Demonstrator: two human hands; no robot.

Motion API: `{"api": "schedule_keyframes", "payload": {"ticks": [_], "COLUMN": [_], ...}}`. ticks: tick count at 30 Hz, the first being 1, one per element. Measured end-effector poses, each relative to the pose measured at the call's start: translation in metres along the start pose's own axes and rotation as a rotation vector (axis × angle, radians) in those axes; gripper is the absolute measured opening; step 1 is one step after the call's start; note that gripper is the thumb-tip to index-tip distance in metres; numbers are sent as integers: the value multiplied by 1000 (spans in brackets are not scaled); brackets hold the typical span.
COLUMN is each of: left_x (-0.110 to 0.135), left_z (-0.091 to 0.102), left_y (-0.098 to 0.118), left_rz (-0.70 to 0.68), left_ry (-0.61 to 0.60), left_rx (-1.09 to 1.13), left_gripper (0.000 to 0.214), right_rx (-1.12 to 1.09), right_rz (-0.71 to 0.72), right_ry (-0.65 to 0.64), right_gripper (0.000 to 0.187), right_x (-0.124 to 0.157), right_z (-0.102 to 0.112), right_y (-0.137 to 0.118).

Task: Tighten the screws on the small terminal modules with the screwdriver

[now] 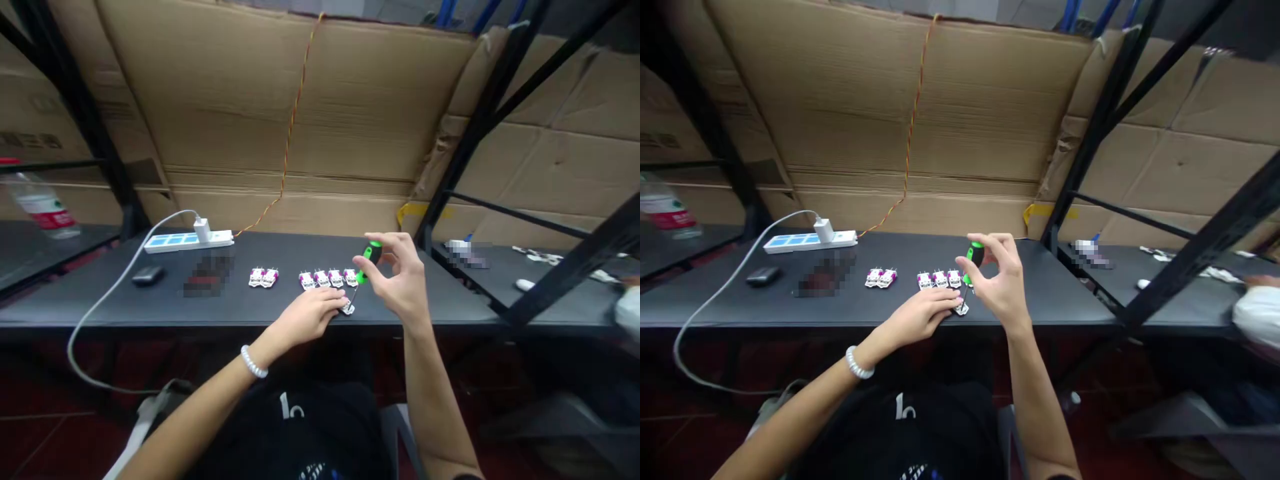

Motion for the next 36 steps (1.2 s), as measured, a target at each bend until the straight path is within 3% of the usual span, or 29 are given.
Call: {"api": "schedule_keyframes", "payload": {"ticks": [6,11,17,22,28,34,36], "left_x": [1,2,3,2,3,3,3], "left_z": [0,-2,-2,-2,-2,-3,-3], "left_y": [-1,-1,-3,-2,-2,-3,-3], "left_rz": [21,7,15,12,10,19,17], "left_ry": [16,0,6,6,11,5,8], "left_rx": [16,-7,-6,2,-6,-8,-7], "left_gripper": [35,34,36,36,35,36,36], "right_rx": [-117,69,-60,102,-57,76,46], "right_rz": [-26,-3,6,25,2,17,8], "right_ry": [-146,0,-117,39,-107,40,16], "right_gripper": [43,37,44,34,45,38,38], "right_x": [2,-1,2,-1,4,6,6], "right_z": [-11,1,-10,2,-12,4,3], "right_y": [8,4,2,-4,4,-2,0]}}
Point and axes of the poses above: each hand's wrist, its own x-axis away from the middle knuckle, its own z-axis out of the back of the hand, y = z × x, the point moved 9 cm from there along -x, towards the middle knuckle, and after that the axes turned 10 degrees about x, right-handed, at the moved point
